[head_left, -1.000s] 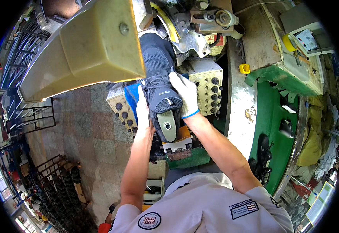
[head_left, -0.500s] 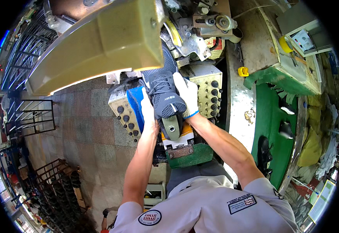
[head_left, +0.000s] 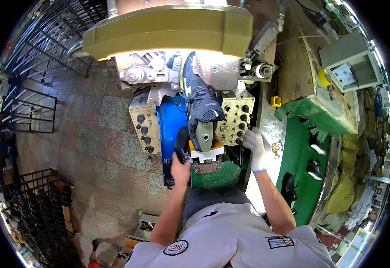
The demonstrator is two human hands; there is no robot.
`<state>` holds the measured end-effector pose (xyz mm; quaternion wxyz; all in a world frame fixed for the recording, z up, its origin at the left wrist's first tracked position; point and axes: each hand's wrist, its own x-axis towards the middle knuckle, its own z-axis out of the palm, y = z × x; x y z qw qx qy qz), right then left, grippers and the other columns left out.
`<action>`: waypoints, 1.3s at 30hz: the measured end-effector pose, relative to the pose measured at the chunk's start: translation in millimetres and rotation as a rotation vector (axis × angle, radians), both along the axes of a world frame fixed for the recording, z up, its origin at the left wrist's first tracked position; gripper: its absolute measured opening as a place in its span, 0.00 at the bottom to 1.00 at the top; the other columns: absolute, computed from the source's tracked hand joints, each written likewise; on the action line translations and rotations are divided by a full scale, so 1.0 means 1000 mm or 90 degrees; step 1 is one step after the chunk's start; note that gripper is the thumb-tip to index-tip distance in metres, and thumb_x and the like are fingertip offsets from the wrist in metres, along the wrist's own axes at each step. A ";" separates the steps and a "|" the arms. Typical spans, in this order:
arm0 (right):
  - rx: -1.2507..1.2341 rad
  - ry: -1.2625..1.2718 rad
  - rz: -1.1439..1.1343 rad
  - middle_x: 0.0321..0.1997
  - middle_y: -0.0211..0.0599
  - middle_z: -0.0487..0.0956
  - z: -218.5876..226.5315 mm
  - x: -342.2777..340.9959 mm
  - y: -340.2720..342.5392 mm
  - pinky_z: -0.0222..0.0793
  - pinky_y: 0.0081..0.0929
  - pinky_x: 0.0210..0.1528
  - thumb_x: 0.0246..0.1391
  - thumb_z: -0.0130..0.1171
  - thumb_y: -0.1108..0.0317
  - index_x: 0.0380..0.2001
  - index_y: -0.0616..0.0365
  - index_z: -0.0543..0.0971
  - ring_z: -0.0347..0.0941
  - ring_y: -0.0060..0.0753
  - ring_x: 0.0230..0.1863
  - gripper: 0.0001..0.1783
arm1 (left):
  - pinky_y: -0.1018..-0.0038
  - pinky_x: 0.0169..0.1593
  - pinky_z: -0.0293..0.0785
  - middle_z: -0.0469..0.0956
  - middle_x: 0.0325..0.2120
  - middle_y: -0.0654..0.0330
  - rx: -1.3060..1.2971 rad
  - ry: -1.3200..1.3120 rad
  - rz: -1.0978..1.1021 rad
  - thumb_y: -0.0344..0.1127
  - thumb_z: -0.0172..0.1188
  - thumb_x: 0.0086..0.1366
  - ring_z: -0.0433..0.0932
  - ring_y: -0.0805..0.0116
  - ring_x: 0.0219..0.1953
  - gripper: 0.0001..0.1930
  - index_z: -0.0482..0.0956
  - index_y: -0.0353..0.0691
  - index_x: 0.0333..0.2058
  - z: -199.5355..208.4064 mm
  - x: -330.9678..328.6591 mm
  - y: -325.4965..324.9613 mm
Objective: The person operates a lasting machine to shape shoe uppers, places the shoes on a conveyor belt, and then performs maintenance or adjustments on the machine's hydraulic lines.
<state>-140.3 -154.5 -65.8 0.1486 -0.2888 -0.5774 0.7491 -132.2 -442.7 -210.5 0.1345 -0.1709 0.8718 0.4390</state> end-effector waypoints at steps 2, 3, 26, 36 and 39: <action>0.013 -0.059 -0.035 0.52 0.54 0.80 0.005 0.029 0.006 0.80 0.28 0.44 0.66 0.58 0.57 0.62 0.70 0.69 0.82 0.42 0.47 0.30 | 0.58 0.66 0.64 0.64 0.63 0.35 -0.121 0.084 -0.059 0.34 0.62 0.60 0.65 0.41 0.65 0.39 0.56 0.26 0.66 -0.067 0.024 0.012; 0.012 -0.093 -0.049 0.52 0.55 0.80 0.006 0.041 0.007 0.80 0.29 0.44 0.66 0.58 0.58 0.62 0.70 0.69 0.82 0.43 0.47 0.30 | 0.58 0.68 0.62 0.61 0.64 0.34 -0.129 0.041 -0.042 0.33 0.61 0.60 0.63 0.41 0.66 0.39 0.55 0.25 0.66 -0.062 0.025 0.019; 0.000 -0.033 0.203 0.55 0.60 0.78 0.047 0.019 0.010 0.81 0.38 0.47 0.63 0.58 0.61 0.61 0.74 0.67 0.81 0.51 0.50 0.31 | 0.70 0.48 0.76 0.84 0.37 0.57 0.401 0.108 0.115 0.38 0.77 0.41 0.81 0.68 0.39 0.30 0.82 0.30 0.44 0.025 -0.009 -0.050; 0.046 0.092 0.396 0.56 0.53 0.79 0.132 0.020 -0.093 0.73 0.38 0.62 0.56 0.64 0.75 0.65 0.68 0.65 0.78 0.42 0.57 0.34 | 0.68 0.49 0.77 0.83 0.40 0.51 0.551 0.268 0.175 0.47 0.76 0.42 0.82 0.61 0.43 0.37 0.79 0.23 0.47 0.197 0.041 -0.137; 0.219 0.247 0.624 0.69 0.53 0.67 0.150 0.001 -0.125 0.64 0.39 0.68 0.35 0.83 0.54 0.72 0.68 0.52 0.68 0.46 0.68 0.68 | 0.67 0.50 0.77 0.82 0.43 0.50 0.716 0.257 0.135 0.49 0.75 0.42 0.82 0.59 0.43 0.41 0.77 0.23 0.50 0.262 0.034 -0.097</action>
